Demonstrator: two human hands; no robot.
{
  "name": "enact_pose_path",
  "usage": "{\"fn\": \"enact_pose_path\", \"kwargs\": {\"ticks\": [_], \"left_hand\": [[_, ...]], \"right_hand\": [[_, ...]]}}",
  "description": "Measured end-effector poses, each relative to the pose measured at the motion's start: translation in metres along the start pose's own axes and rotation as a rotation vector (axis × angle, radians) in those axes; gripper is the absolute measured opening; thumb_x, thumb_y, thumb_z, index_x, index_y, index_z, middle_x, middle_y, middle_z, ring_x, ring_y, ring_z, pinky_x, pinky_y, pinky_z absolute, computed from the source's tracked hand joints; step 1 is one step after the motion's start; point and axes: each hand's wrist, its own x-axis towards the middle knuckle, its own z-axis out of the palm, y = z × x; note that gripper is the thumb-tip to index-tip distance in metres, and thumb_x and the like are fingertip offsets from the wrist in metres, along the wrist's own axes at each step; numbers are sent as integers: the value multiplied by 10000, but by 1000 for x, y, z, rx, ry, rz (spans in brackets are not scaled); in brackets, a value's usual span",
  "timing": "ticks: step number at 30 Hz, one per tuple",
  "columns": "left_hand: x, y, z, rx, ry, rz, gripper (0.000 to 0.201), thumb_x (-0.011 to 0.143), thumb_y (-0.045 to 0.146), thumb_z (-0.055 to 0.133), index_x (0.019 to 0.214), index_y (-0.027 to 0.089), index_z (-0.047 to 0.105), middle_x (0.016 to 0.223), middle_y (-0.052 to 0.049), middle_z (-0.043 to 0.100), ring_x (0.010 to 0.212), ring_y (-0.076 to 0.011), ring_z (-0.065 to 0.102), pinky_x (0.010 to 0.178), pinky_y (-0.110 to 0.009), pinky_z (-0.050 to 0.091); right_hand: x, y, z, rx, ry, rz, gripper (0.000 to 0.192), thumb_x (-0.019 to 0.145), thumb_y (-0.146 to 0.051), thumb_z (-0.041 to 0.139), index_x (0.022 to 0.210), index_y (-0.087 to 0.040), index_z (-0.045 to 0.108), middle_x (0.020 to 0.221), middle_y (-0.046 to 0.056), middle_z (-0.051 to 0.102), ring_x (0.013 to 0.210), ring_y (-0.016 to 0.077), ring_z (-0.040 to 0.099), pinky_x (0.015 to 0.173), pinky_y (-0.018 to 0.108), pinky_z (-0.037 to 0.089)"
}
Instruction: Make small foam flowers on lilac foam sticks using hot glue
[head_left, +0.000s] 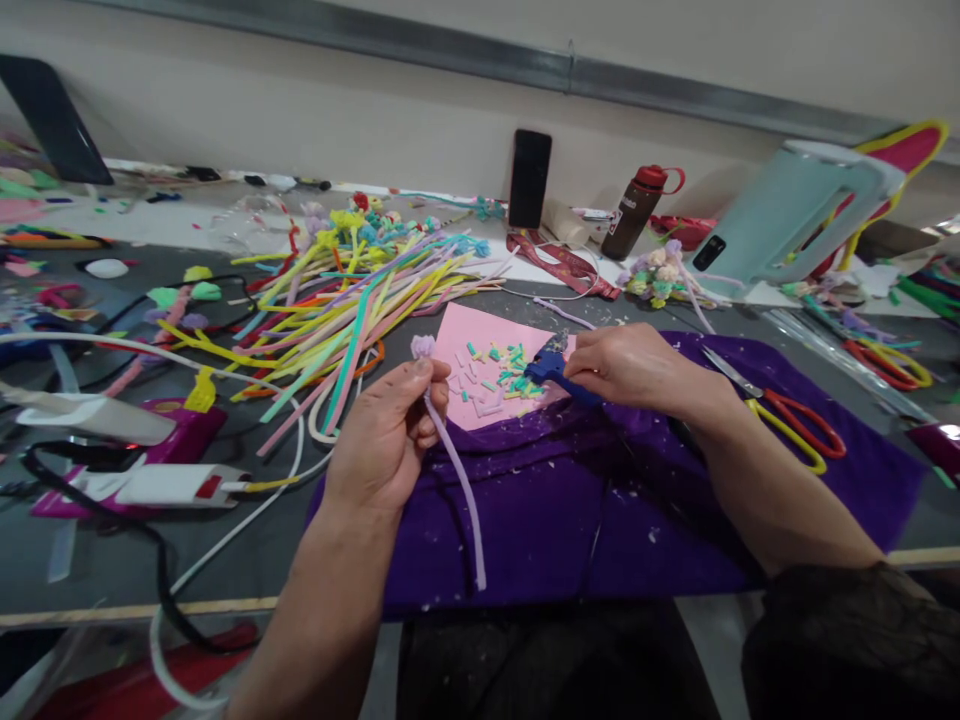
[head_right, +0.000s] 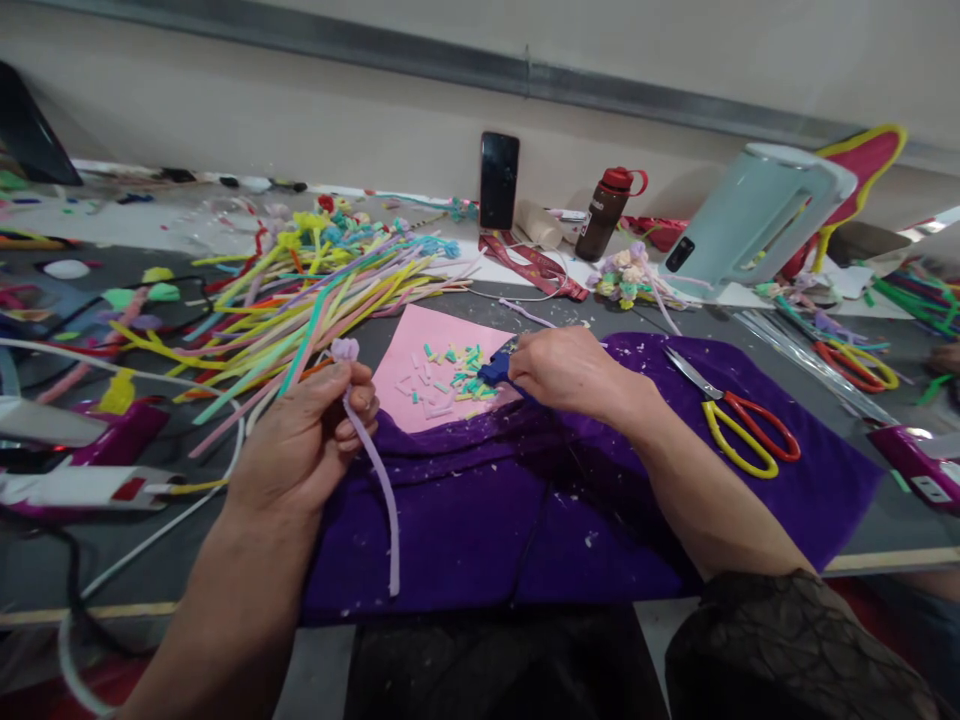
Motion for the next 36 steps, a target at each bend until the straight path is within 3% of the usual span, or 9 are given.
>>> {"fn": "enact_pose_path", "kwargs": {"ticks": [7,18,25,28,30,34,36], "left_hand": [[0,-1,-2,-6,-8,4,154,736,282,600,759,130,597,557,37,494,383,-16,356,324,-115,250],[0,-1,-2,-17,-24,20,151,730,282,604,751,132,603,557,33,496,393,-19,366,334,-120,260],[0,-1,-1,-10,-11,25,149,731,276,599,750,128,603,553,33,497,389,-18,364,332,-120,251],[0,0,-1,-8,-12,28,150,725,281,603,748,133,604,553,33,500,389,-19,367,333,-121,256],[-1,0,-1,1,-15,27,146,716,281,608,748,139,606,555,35,502,385,-18,366,330,-120,255],[-2,-3,1,47,-22,-14,146,712,287,619,751,147,610,565,39,507,371,-12,359,319,-117,236],[-3,-6,2,87,-57,-54,167,720,301,620,763,139,619,575,34,518,368,-9,357,319,-119,235]], "right_hand": [[4,-4,5,-2,-66,-19,214,808,-196,470,793,-203,683,835,45,647,733,141,548,534,236,246],[22,-23,39,-141,-9,-140,178,823,-190,491,776,-149,658,792,81,628,733,180,529,614,282,298],[21,-27,42,-83,64,-114,204,836,-219,459,798,-111,628,787,109,622,731,190,526,659,297,332],[17,-22,34,140,110,-66,152,791,-210,494,789,-121,618,802,85,619,745,170,530,663,279,347],[15,-21,28,422,135,-17,128,784,-195,486,794,-134,598,780,47,605,723,139,528,650,255,362],[15,-30,22,1089,-28,61,118,804,-243,469,776,-143,526,652,-30,510,541,71,468,513,193,363],[17,-35,23,1297,-98,106,126,800,-268,489,775,-147,509,600,-54,469,474,55,428,452,176,328]]}}
